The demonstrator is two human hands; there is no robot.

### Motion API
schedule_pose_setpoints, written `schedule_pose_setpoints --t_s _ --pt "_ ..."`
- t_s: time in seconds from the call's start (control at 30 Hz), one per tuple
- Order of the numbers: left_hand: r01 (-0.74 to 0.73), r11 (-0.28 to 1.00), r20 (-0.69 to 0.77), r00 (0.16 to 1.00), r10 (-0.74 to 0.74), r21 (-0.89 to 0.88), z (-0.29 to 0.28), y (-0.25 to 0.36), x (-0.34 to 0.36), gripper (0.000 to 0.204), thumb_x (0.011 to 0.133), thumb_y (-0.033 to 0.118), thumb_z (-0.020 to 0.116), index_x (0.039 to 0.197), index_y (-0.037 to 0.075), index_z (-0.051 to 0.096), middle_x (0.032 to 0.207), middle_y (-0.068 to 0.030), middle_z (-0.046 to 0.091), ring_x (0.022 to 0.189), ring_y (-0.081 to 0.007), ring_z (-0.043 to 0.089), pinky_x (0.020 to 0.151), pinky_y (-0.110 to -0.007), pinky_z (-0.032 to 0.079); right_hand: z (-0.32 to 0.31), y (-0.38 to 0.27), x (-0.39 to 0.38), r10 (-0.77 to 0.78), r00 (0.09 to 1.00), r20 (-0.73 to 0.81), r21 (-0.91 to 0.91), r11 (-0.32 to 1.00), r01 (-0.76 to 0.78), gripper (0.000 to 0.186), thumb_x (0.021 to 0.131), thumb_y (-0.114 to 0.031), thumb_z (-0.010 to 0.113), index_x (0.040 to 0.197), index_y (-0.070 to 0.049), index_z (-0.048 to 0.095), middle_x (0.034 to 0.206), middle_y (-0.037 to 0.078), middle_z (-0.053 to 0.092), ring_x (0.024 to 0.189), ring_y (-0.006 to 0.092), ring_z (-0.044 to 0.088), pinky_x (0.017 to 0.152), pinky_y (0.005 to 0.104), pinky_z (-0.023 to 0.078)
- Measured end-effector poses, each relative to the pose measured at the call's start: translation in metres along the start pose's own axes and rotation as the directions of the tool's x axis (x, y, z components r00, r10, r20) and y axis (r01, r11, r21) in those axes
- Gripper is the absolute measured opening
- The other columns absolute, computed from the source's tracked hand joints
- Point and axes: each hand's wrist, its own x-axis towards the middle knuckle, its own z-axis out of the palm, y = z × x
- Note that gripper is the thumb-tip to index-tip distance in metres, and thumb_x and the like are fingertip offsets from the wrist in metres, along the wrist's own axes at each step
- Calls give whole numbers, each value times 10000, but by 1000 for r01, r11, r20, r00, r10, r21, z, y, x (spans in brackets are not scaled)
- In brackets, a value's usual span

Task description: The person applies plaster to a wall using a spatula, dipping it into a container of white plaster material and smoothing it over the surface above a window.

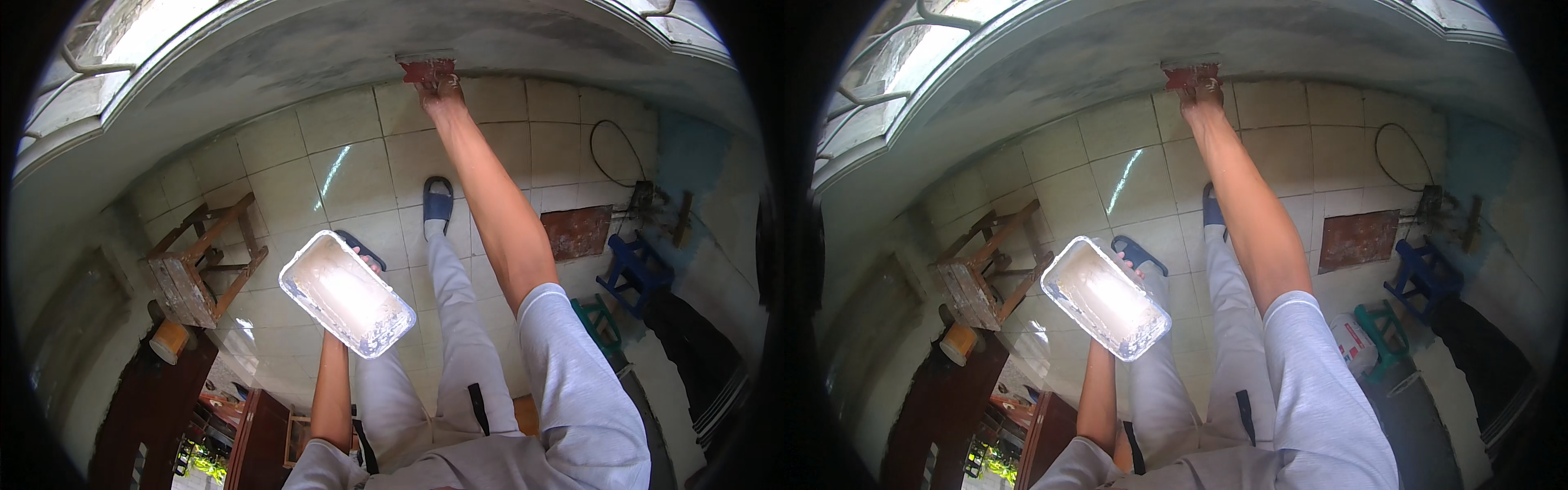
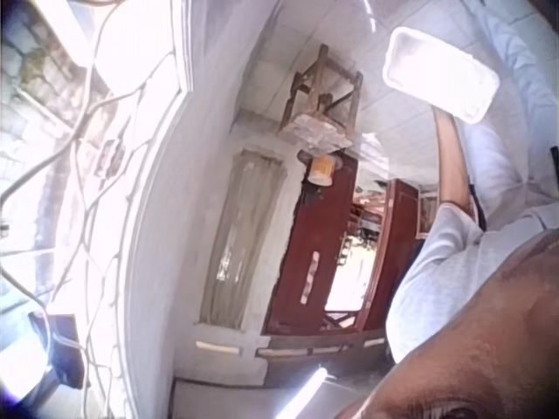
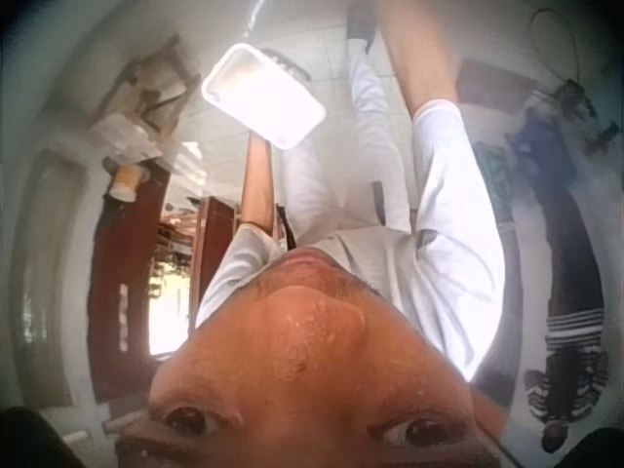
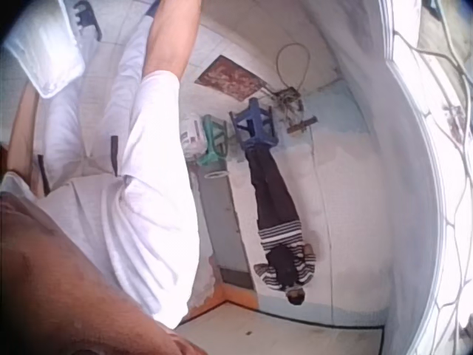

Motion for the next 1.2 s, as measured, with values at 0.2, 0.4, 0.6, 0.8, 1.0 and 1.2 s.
schedule_pose_setpoints --t_s 0.2,0.4,0.6,0.8,1.0,1.2 --pt "17 999 -53 998 -20 -48 -3 0 -3 709 969 524 512 1451 19 389 1259 -164 602 1148 -391 574 1048 -507 455 21 -34 -56 10 1000 5 256 967 -10 256 976 -25 477 1229 -4 514 1258 173 554 1193 325 549 1109 477 456" --pt "1 1000 -98 995 0 9 -14 0 -6 721 967 533 507 1462 23 383 1275 -172 594 1175 -398 562 1060 -504 449 -15 -40 -77 -204 976 75 182 965 188 265 975 -2 425 1221 59 503 1261 213 551 1194 331 557 1106 472 466" --pt "45 998 -25 999 -46 -44 -7 -5 5 715 982 530 479 1471 19 370 1307 -184 577 1194 -396 553 1088 -514 420 -19 -38 -5 -98 994 -56 -200 976 85 267 990 -14 375 1205 123 452 1239 266 542 1114 377 600 1042 465 526" --pt "-5 1000 -13 1000 5 -7 -19 0 -4 719 984 535 474 1467 12 369 1311 -189 571 1195 -396 553 1098 -522 411 34 -76 -67 -267 951 154 -71 957 280 203 960 26 388 1137 108 442 1191 297 525 1088 404 598 1011 523 526" --pt "-16 999 -70 997 13 -37 -20 -5 -5 727 978 539 485 1466 15 361 1307 -191 569 1197 -387 553 1121 -529 382 -53 -33 -73 -290 955 -58 40 955 292 199 973 -18 444 1153 50 493 1256 185 541 1182 324 549 1086 548 446" --pt "-22 1000 -67 997 23 6 -16 -10 2 729 976 551 487 1458 17 368 1301 -181 574 1189 -377 554 1139 -527 345 -68 9 23 13 992 -128 -31 999 -17 259 969 -13 416 1222 -5 471 1274 172 527 1207 311 541 1092 512 446"
